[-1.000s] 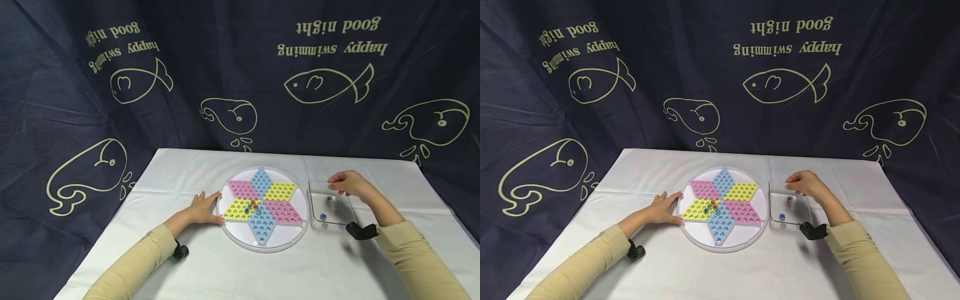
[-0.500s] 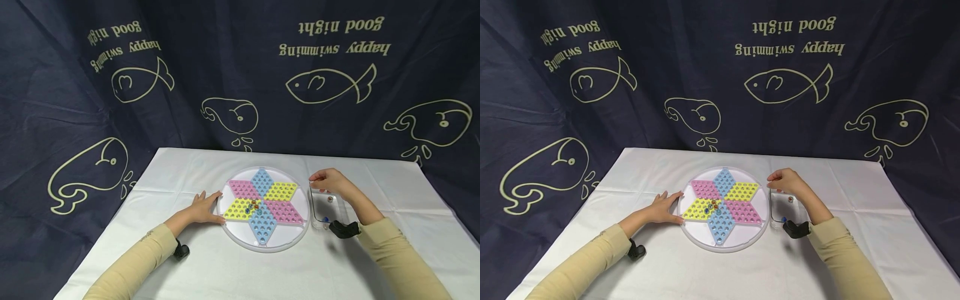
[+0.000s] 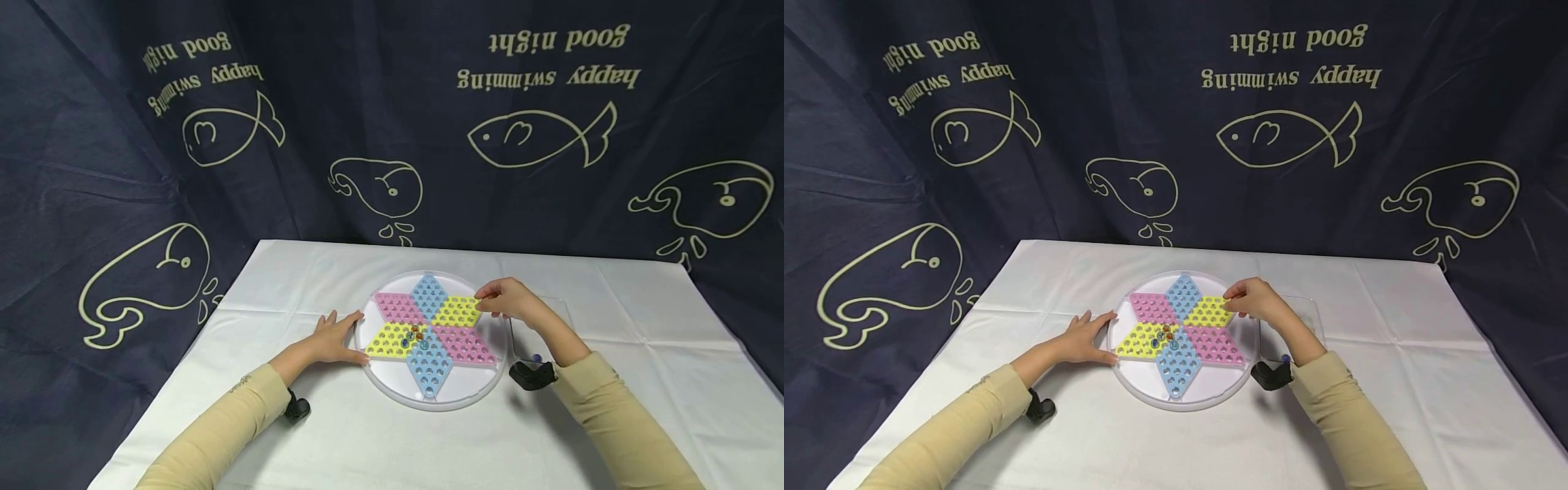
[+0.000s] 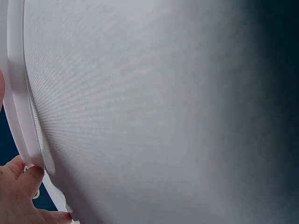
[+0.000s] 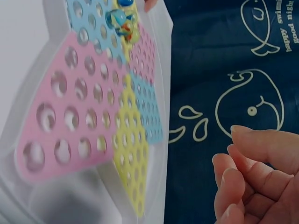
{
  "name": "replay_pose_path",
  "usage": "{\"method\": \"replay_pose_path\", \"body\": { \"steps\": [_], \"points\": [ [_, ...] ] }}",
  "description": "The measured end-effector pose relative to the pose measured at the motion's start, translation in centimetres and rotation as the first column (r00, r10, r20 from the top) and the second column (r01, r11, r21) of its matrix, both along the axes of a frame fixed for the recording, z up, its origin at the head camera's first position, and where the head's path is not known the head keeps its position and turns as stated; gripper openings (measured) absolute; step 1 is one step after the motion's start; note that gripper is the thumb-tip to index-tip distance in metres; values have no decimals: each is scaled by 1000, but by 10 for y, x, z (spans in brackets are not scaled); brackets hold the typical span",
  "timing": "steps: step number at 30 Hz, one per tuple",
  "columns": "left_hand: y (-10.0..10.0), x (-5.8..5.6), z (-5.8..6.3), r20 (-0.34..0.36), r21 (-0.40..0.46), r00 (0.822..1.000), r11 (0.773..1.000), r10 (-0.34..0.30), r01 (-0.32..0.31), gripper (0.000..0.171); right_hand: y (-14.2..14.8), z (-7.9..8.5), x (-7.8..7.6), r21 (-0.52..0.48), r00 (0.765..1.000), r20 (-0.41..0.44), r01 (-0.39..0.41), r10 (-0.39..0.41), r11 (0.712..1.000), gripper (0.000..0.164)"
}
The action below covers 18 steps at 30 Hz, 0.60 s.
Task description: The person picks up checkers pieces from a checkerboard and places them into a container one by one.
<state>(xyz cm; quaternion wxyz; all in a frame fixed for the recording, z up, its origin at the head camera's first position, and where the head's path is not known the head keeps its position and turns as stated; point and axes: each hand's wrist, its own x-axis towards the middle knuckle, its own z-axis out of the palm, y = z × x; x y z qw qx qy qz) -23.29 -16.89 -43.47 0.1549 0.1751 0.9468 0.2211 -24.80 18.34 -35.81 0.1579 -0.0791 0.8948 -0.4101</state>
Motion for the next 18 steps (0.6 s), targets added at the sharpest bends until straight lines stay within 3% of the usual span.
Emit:
{"method": "replay_pose_path", "body": {
  "steps": [18],
  "points": [
    [0,-2,0,7,-13,1000,1000,-2,2,99,-39,-25,1,-53,999,-9,-43,43,998,29]
  ]
}}
